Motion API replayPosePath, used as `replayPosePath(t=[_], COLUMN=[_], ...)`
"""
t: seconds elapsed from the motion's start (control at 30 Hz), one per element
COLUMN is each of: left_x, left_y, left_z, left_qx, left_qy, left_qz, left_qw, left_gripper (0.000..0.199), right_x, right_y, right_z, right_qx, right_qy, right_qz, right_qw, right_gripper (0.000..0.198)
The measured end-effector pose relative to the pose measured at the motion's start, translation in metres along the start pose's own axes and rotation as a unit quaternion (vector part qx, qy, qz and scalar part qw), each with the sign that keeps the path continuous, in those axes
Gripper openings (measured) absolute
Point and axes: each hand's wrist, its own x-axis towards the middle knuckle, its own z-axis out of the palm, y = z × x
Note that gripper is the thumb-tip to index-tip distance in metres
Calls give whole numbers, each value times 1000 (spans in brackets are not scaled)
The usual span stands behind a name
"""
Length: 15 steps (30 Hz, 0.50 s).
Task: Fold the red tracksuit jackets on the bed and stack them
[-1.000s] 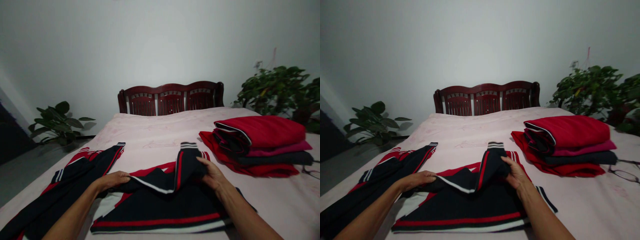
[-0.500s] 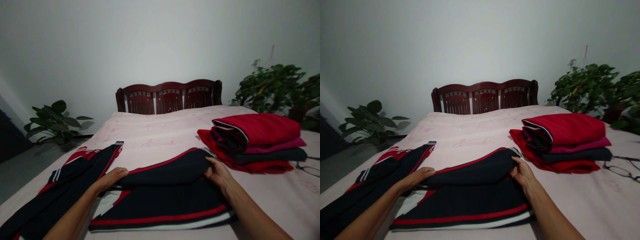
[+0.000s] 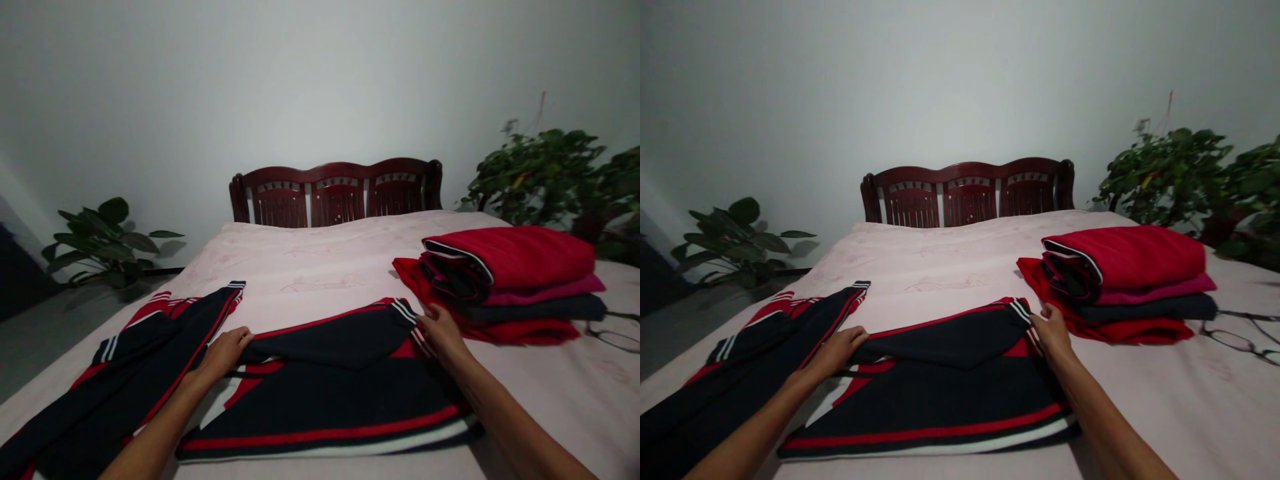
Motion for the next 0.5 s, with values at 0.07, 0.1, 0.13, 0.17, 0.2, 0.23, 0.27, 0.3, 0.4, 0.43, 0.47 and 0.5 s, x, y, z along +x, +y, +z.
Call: replayPosePath(t=[0.07,0.1,0.13,0.17,0.2,0.23,0.27,0.3,0.4,0.43,0.47,0.5], left_x=[-3,-6,-9,-13,-17,-22,-28,-33,-46,-49,-51,-53], left_y=[6,12,19,28,38,49,60,71,88,88,86,82], left_z=[-1,-1,0,3,8,15,24,34,66,75,82,86], left_qx=[35,50,64,77,89,100,111,120,150,162,173,182], left_qy=[30,47,66,90,114,136,153,159,125,112,104,103], left_qz=[-9,-10,-3,14,39,69,100,124,123,109,92,77], left_qw=[999,998,996,993,989,983,977,972,973,974,975,975], left_gripper=[30,28,29,31,33,35,36,38,50,53,56,57], right_x=[-6,-11,-18,-25,-31,-36,-40,-41,-32,-26,-19,-12], right_y=[-8,-10,-11,-10,-8,-4,1,7,30,36,42,47], right_z=[6,12,18,26,33,41,47,52,52,48,44,39], right_qx=[-133,-211,-280,-328,-351,-363,-374,-386,-425,-436,-444,-451], right_qy=[33,28,6,-25,-60,-90,-113,-131,-148,-144,-137,-133], right_qz=[-120,-184,-243,-289,-319,-341,-356,-366,-349,-333,-318,-306], right_qw=[983,960,929,899,878,862,849,837,822,823,826,828], right_gripper=[55,53,51,49,48,47,46,46,46,47,47,49])
